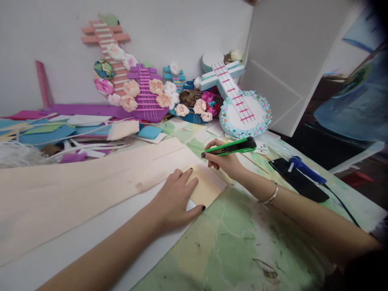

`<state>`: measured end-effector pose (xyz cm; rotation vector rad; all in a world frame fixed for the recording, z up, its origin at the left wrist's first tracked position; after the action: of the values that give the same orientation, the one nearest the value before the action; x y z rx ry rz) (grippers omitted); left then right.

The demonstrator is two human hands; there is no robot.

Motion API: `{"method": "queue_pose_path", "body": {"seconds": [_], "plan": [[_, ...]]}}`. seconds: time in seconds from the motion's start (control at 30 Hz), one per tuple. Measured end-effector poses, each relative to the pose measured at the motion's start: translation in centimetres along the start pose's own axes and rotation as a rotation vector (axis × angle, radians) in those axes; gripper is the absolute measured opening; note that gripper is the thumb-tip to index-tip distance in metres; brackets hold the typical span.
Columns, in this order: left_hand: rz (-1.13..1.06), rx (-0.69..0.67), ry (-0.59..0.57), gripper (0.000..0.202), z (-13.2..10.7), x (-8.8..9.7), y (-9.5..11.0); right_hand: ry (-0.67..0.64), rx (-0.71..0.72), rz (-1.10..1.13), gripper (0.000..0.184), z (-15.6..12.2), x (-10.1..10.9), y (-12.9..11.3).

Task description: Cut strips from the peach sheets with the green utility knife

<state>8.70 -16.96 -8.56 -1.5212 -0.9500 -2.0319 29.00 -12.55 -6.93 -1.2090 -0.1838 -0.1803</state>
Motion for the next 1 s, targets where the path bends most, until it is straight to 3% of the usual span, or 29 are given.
{"method": "queue_pose_path", "body": {"seconds": [0.1, 0.27, 0.47, 0.7, 0.8, 0.9, 1.0], "plan": [[0.004, 0.009, -0.012, 0.044, 0.1, 0.0, 0.0, 0.041, 0.039, -0.001, 0.010, -0.1, -0.9, 1.5], [0.006, 0.034, 0.002, 0.052, 0.1, -0.6, -0.2, -0.029, 0.108, -0.025, 0.012, -0.2, -1.4, 2.7], [0.019, 0.028, -0.071, 0.067, 0.3, -0.6, -0.1, -0.081, 0.134, -0.073, 0.011, -0.2, -1.3, 2.6], [0.038, 0.027, -0.059, 0.061, 0.2, -0.8, 0.0, -0.098, 0.182, -0.154, 0.014, -0.2, -1.2, 3.0], [0.043, 0.015, -0.020, 0.060, 0.1, -0.9, -0.2, -0.040, 0.183, -0.177, 0.018, -0.5, -1.1, 3.2], [0.053, -0.005, 0.019, 0.061, 0.0, -1.1, 0.1, 0.012, 0.277, -0.166, 0.027, -0.9, -1.1, 3.0], [0.064, 0.011, -0.021, 0.070, -0.2, -1.5, 0.8, -0.072, 0.374, -0.193, 0.031, -1.0, -1.2, 2.5]]}}
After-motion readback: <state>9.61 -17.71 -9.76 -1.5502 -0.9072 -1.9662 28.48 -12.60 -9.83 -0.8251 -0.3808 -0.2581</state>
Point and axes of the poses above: each hand's wrist, its own z-axis towards the middle knuckle, its own x-axis out of the back of the hand, y = z × x, the point moved 1 cm from there along z, towards the middle knuckle, and after that the axes turned 10 degrees about x, right-handed, at the moved point
